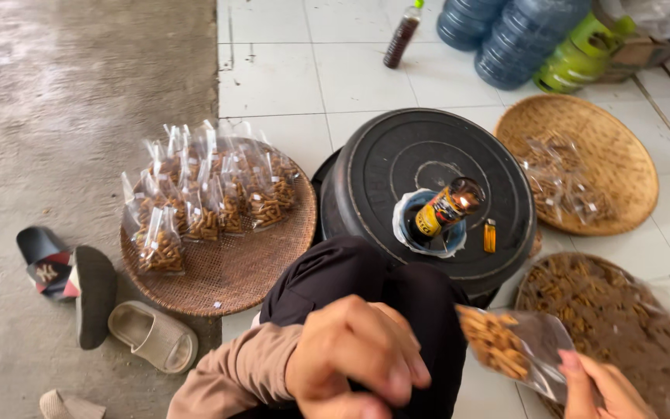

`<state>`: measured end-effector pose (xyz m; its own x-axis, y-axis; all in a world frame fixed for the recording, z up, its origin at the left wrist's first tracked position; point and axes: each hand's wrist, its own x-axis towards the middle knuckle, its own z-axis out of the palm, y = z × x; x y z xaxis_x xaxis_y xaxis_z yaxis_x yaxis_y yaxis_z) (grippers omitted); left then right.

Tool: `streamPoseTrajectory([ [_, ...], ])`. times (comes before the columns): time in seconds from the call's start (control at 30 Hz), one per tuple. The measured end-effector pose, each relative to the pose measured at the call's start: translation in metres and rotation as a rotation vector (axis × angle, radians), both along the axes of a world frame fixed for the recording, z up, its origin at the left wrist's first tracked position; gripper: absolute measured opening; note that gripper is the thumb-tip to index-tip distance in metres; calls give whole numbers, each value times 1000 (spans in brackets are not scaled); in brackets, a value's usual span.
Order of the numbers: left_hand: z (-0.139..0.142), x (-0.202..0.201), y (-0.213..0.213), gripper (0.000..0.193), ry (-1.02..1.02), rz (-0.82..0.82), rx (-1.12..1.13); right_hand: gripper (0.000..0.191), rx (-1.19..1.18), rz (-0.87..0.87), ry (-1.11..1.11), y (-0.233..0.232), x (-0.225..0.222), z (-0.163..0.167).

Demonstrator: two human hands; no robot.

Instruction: The person sits on the floor and seals clear plastic bags filled with fried snack sticks. They hold each bag's open edge over a lit candle to melt and seal it, press the sealed edge, and place the finished bag on a woven tray with other sealed bags.

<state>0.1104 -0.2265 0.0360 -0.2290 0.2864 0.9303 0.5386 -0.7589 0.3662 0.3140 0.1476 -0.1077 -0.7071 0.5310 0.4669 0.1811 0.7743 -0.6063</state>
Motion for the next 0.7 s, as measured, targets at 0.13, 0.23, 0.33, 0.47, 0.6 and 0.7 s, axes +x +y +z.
streamPoseTrajectory([
  [0.13,-9,7,14,27,90,-202,134,22,65,-133,-82,70,13,-73],
  [0.23,-38,25,24,25,78,-145,19,26,-1,-343,-260,89,9,-108],
  [0.33,-61,32,30,21,92,-40,-105,27,-112,-360,-306,85,6,-111],
  [0.47,-70,29,30,15,196,-48,-290,28,-182,-315,-581,78,0,-94],
  [0.6,-76,40,44,10,95,-95,-300,26,-165,-231,-599,85,-35,-74],
  [0.7,-84,43,56,7,-5,-131,-247,20,-192,-351,-674,114,-82,-48],
])
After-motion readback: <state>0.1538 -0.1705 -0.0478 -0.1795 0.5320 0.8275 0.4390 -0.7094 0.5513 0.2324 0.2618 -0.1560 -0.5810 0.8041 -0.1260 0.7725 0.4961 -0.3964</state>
